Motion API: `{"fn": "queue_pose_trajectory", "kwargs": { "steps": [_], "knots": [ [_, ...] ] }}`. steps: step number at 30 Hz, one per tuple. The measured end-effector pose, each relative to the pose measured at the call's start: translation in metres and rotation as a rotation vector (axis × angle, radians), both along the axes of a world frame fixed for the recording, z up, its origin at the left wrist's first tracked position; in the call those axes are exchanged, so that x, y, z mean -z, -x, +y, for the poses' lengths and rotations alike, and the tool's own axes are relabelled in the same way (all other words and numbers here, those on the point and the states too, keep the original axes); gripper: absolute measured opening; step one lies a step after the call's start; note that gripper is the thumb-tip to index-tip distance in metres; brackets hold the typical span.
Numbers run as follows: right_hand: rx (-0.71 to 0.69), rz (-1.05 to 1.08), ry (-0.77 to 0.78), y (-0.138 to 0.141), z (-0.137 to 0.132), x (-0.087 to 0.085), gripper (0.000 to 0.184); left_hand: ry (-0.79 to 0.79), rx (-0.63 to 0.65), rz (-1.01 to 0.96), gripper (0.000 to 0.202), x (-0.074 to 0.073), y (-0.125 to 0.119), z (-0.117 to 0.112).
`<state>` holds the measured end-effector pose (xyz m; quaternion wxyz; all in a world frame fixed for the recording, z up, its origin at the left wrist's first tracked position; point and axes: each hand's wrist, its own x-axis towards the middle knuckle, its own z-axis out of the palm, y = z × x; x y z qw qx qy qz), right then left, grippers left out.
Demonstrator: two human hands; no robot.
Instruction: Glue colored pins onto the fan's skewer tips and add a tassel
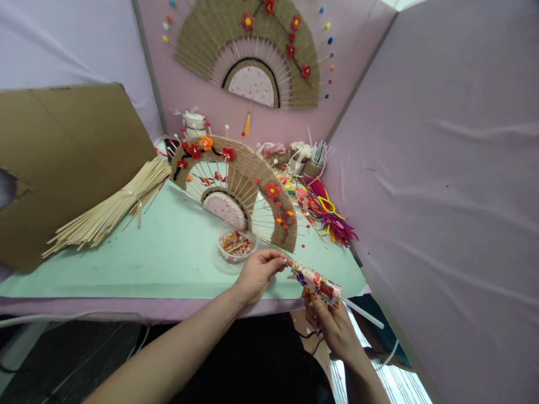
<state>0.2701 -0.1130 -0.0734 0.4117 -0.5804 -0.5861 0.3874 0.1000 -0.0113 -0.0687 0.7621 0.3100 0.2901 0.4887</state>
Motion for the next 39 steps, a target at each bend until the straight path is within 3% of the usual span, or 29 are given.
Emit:
{"fn": "queue_pose_trajectory", "kwargs": {
  "steps": [13,39],
  "knots": [
    [-0.032,0.085,0.096,-0.0012,-0.0004,0.0051,0.038,0.012,-0.008,0.001,0.033,-0.0026,0.0002,-0.0027],
    [-0.033,0.109,0.086,-0.0007,-0.0009,0.0037,0.038,0.007,-0.014,0.020,0.031,0.0024,0.0006,-0.0019]
  ]
}}
